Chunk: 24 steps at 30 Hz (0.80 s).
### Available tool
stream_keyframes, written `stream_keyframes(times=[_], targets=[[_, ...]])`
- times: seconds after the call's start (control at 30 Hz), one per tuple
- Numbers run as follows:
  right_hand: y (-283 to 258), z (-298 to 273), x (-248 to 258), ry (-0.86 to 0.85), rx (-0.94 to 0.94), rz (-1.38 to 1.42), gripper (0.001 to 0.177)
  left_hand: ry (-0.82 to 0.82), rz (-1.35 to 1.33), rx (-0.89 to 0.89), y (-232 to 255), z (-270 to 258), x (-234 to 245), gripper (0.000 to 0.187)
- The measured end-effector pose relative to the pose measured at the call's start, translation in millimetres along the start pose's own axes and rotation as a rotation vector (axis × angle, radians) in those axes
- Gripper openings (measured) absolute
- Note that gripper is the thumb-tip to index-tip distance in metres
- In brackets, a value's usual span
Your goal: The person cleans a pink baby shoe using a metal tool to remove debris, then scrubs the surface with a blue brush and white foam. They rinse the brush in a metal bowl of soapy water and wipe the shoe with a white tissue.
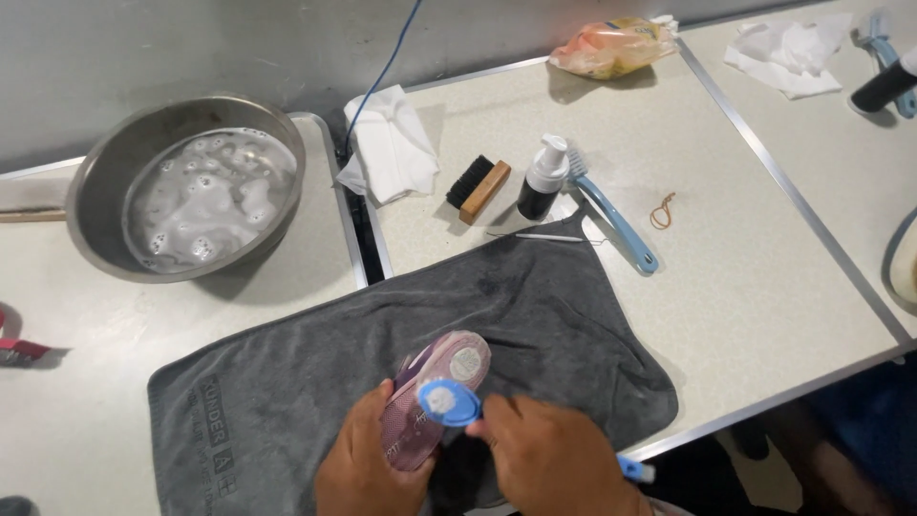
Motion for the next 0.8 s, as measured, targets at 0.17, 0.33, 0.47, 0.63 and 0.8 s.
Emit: stream_keyframes(times=[0.17,0.33,0.47,0.63,0.8], targets=[[16,5,6,-0.03,-0.153,0.028,0.021,-0.045,0.051,0.067,6,-2,4,0.066],[30,5,8,-0.021,-0.171,-0.009,0.026,-0.089,0.083,0.147,-7,-5,-5,0.078],[27,2,6,0.032,-0.112,0.004,0.026,-0.207,0.022,0.332,1,5,-2,0.078],[22,2,8,0.093,-0.094,0.026,0.026,-0.332,-0.009,0.525,8,11,4,0.077],[36,11,7,0.051,-0.199,0.094,0.018,-0.287,-0.013,0.554,16,16,5,0.072]])
Point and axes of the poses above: each hand's wrist, its own z-axis towards the middle knuckle, its own x-axis out of the back of the hand, y = z × x, the point moved 2 cm from there along z, towards the middle knuckle, and after that the axes turned 9 degrees about x, right-handed, at the moved point
